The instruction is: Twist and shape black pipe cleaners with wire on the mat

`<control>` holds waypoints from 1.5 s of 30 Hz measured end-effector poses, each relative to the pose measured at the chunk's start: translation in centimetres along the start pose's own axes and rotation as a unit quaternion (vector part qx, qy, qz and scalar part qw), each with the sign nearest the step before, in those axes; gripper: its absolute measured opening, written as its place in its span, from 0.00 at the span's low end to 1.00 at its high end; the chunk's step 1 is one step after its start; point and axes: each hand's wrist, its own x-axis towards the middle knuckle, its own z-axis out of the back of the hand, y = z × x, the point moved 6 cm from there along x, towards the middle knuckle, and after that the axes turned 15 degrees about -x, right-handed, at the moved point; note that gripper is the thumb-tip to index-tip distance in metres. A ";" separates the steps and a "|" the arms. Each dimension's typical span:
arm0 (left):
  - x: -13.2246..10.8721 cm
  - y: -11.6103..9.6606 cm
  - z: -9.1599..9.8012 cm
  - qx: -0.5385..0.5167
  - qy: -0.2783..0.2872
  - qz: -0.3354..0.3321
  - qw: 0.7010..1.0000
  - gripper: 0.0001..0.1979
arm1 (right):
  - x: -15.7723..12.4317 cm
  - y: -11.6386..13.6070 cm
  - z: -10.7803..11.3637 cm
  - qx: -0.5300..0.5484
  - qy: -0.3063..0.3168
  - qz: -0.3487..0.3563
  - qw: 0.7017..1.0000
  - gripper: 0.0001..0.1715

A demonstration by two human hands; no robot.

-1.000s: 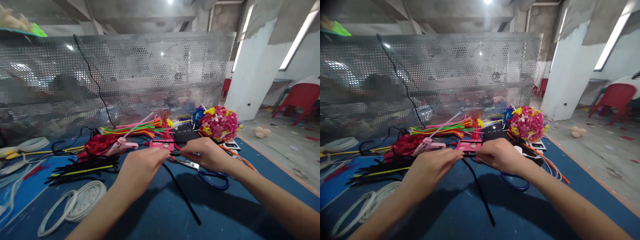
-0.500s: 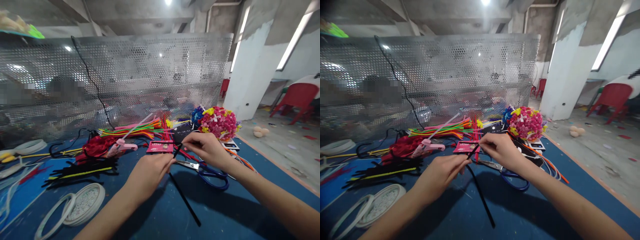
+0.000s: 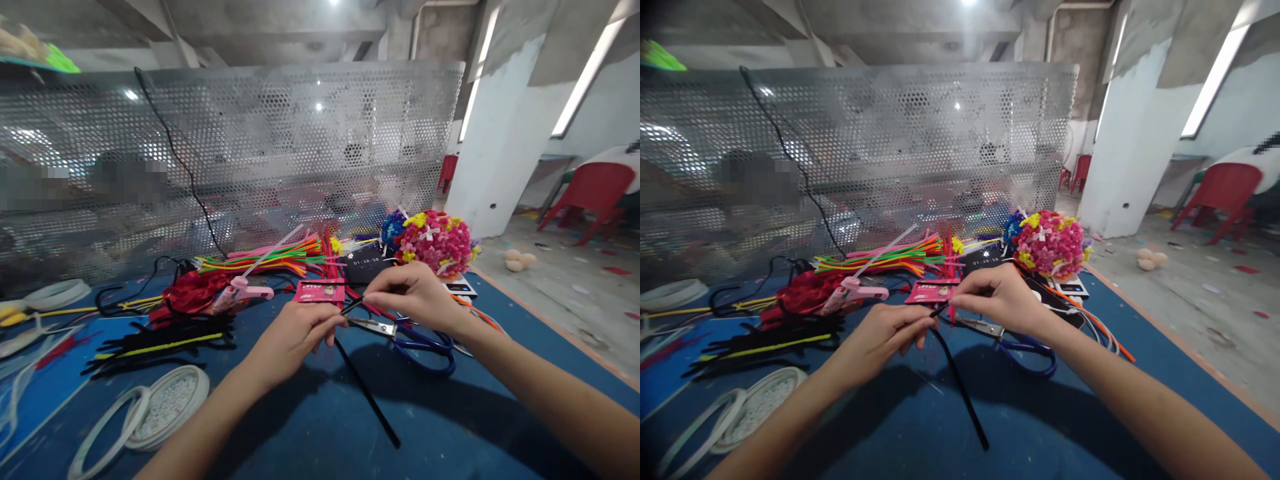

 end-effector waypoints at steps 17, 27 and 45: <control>-0.8 -1.6 1.7 0.090 -0.079 -0.057 0.991 0.15 | -1.1 1.2 -1.9 -0.084 0.175 0.190 0.962 0.09; -1.2 -2.4 -1.1 0.190 -0.056 -0.090 0.976 0.17 | 0.0 -0.3 -0.1 -0.100 -0.024 -0.005 0.995 0.08; -1.3 -2.9 -0.2 0.235 -0.074 -0.108 0.963 0.12 | -1.0 0.8 -1.2 -0.087 0.222 0.102 0.966 0.10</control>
